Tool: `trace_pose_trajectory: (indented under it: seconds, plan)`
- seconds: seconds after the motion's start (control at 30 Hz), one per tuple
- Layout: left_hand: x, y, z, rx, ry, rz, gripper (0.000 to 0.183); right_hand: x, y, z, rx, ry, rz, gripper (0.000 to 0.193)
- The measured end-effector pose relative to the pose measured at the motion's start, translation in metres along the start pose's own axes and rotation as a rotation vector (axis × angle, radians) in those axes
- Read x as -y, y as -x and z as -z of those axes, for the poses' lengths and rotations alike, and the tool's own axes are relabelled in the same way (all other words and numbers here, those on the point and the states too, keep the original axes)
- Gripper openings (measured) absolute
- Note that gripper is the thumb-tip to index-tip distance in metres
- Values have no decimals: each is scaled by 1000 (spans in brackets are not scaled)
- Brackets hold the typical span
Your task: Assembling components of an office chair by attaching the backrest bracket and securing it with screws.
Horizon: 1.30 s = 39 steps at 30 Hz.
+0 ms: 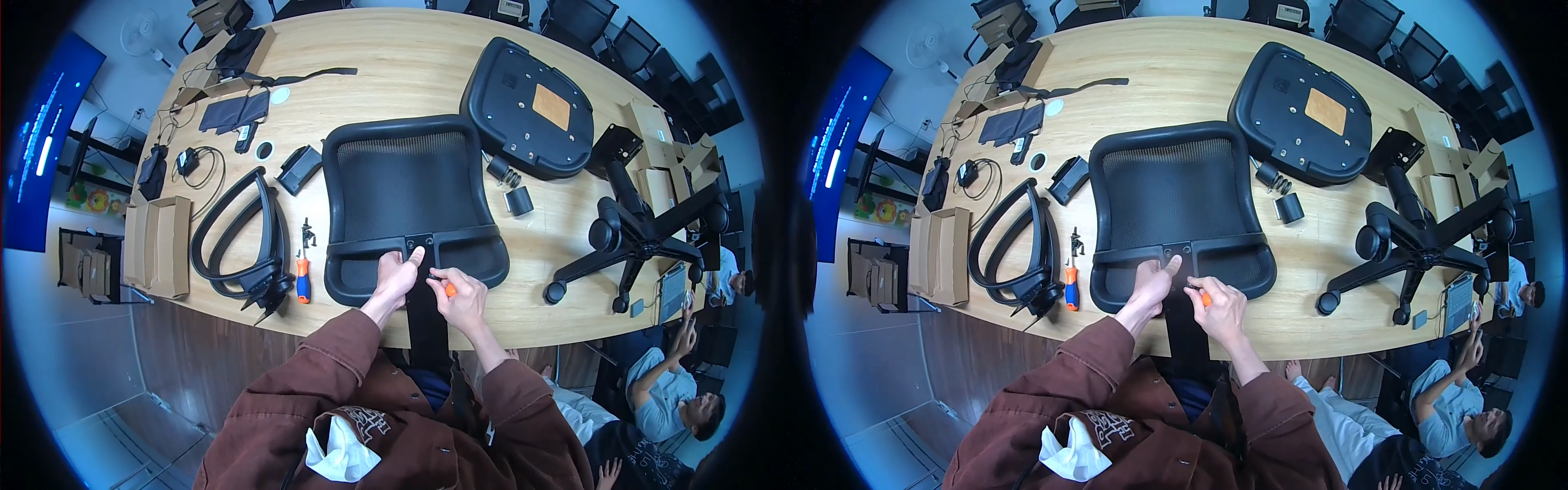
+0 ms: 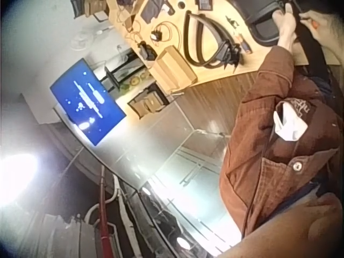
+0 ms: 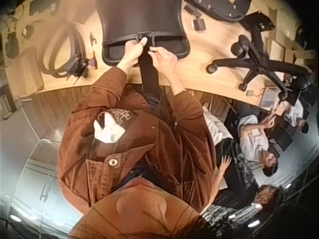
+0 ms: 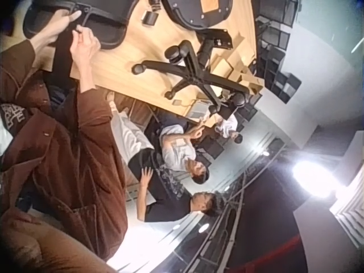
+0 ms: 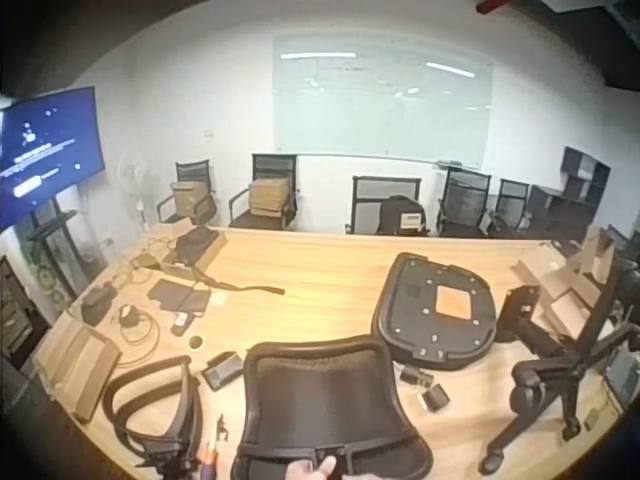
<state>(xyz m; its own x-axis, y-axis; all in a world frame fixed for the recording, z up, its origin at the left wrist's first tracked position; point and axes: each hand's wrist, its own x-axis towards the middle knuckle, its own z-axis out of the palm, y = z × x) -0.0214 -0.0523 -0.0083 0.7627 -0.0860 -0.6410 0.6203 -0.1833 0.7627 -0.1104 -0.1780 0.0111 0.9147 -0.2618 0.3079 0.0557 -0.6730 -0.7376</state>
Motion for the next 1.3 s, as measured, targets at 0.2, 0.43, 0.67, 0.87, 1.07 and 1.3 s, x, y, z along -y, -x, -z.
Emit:
trace_pose_trajectory:
  seconds: [0.2, 0.43, 0.67, 0.87, 1.07, 1.3]
  plan:
    - [5, -3, 2, 23, 33, 0, 28, 6, -3, 9, 175, 232, -233, 21]
    - [-9, 6, -2, 21, 32, -4, 25, -8, 5, -3, 19, 110, -62, 32]
    - [-4, 2, 3, 49, 70, 48, 25, 13, 0, 13, 206, -19, -200, 32]
    - [-4, 4, -2, 15, 29, -16, 26, -6, 6, -1, -8, 126, -43, 20]
    - [-1, 2, 2, 31, 46, 24, 26, 11, 0, 11, 171, 30, -221, 22]
    - [-1, 5, -2, 12, 3, 59, 27, 1, -4, -10, -29, 196, -111, 24]
